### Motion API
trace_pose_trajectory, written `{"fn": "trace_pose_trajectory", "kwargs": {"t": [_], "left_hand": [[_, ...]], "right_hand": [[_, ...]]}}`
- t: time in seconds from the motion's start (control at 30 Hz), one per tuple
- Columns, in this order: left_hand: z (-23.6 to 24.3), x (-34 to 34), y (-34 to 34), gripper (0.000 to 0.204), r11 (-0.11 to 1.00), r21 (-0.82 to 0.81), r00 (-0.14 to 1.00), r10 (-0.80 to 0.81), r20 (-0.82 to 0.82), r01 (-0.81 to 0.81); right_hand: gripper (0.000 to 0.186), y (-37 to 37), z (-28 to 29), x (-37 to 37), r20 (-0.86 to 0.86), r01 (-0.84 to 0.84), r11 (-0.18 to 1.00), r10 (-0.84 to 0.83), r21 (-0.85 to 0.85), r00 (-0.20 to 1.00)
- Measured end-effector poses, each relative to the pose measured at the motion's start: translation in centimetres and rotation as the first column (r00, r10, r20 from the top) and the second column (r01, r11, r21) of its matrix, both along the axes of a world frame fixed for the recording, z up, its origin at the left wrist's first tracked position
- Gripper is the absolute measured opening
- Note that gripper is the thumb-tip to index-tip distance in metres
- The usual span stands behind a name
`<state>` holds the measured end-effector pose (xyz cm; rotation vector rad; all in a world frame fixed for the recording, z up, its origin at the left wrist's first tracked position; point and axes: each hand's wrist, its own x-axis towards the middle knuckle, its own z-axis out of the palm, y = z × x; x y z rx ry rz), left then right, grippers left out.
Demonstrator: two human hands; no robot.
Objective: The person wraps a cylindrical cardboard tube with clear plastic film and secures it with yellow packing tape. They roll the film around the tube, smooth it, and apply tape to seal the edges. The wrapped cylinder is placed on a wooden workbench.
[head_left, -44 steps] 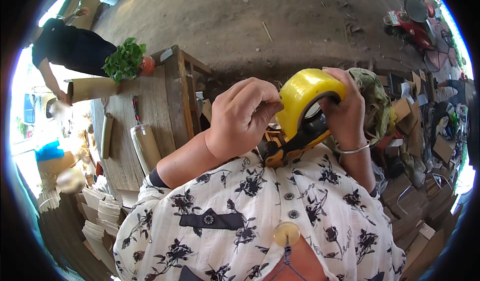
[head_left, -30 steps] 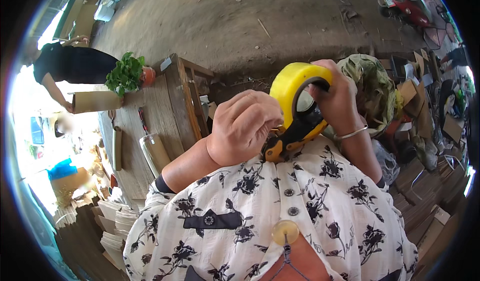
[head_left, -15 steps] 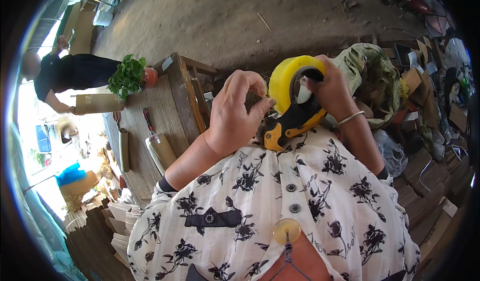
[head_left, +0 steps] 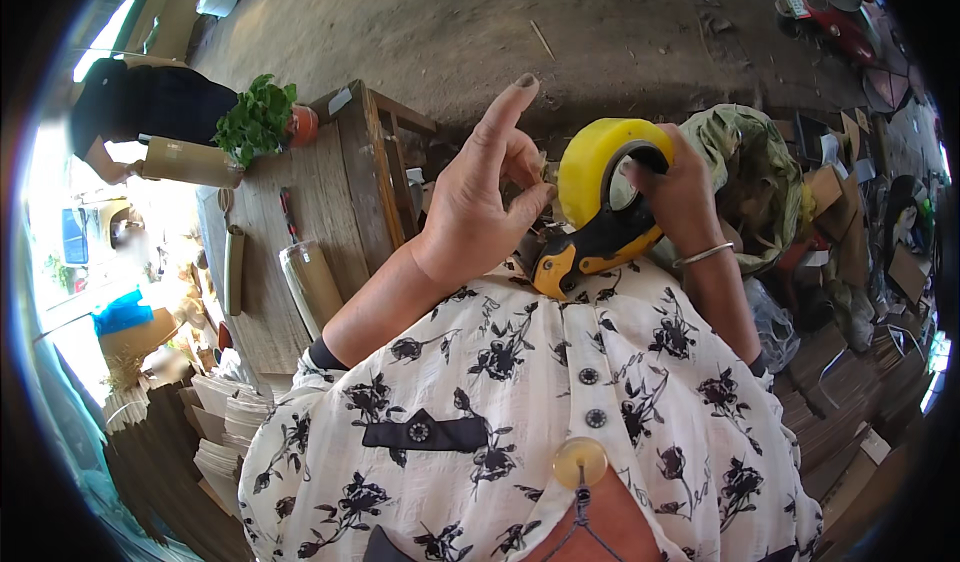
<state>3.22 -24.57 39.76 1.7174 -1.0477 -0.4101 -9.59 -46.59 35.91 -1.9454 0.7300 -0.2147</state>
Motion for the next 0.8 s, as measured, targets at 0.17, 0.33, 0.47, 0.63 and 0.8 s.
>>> {"fn": "trace_pose_trajectory", "kwargs": {"t": [0.17, 0.33, 0.47, 0.63, 0.8], "left_hand": [[-0.5, -0.3, 0.2, 0.102, 1.0, 0.015, 0.954, 0.023, -0.3, -0.02], [-0.2, 0.2, 0.2, 0.091, 1.0, -0.004, 0.929, -0.008, -0.369, 0.007], [0.1, 0.1, -0.1, 0.051, 0.992, 0.121, 0.994, -0.016, -0.111, 0.03], [0.2, 0.7, -0.4, 0.015, 0.99, 0.137, 0.98, -0.052, 0.192, 0.026], [-0.5, -0.3, -0.8, 0.009, 0.989, 0.148, 0.995, -0.01, 0.101, -0.005]], "right_hand": [[0.035, -0.3, 0.2, 0.1, -0.028, -0.005, 1.0, 0.006, 0.015, 1.0], [0.034, -0.2, 0.0, -0.1, -0.044, 0.0, 1.0, 0.0, -0.012, 0.999], [0.033, -0.2, -0.6, -0.3, -0.026, -0.023, 0.999, 0.022, -0.04, 0.999], [0.032, 0.5, -0.3, -0.4, -0.032, -0.013, 1.0, 0.013, 0.029, 0.999], [0.031, 0.3, 0.2, -0.1, -0.045, -0.072, 0.986, 0.066, -0.15, 0.997]]}}
